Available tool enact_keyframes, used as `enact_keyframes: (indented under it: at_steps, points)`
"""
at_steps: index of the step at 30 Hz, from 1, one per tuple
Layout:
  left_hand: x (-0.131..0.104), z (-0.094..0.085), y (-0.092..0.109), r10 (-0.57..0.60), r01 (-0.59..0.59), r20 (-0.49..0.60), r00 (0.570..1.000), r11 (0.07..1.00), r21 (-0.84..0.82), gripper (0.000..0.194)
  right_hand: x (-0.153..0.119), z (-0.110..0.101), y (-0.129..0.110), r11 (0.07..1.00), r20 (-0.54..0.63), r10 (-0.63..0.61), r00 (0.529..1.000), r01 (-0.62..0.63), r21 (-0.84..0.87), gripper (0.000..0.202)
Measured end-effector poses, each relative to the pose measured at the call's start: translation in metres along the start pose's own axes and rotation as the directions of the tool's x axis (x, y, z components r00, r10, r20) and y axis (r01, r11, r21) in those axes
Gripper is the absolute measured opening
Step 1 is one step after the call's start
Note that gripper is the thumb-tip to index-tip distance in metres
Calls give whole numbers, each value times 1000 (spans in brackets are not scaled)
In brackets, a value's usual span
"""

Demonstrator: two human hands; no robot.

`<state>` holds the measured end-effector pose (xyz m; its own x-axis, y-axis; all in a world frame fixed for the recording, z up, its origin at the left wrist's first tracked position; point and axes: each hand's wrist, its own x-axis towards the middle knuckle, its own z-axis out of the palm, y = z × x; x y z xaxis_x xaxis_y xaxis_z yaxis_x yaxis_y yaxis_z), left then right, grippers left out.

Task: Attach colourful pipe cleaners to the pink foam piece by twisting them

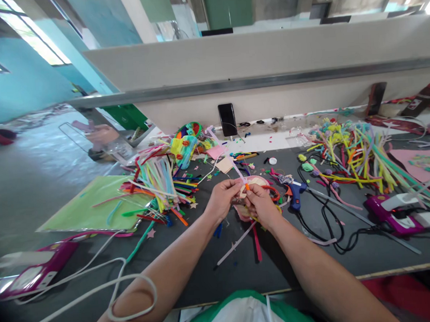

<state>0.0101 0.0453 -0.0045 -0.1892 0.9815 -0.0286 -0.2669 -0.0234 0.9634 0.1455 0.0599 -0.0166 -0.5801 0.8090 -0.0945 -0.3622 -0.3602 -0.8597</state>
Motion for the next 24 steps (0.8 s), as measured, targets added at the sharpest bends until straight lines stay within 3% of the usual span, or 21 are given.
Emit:
enact_keyframes:
  at_steps: [12,20,24]
  points:
    - [-1,-5,3,-9,8,27,1000,998,61,30,0,-3,1,998,-11,22,1000,-22,-61,27]
    - [1,-9,3,-69,81,115,991,992,-100,35,2,-5,4,997,31,24,999,-21,-70,27]
    - [0,-7,4,-61,83,164,985,988,-131,31,3,-4,6,994,14,-32,999,33,-104,25]
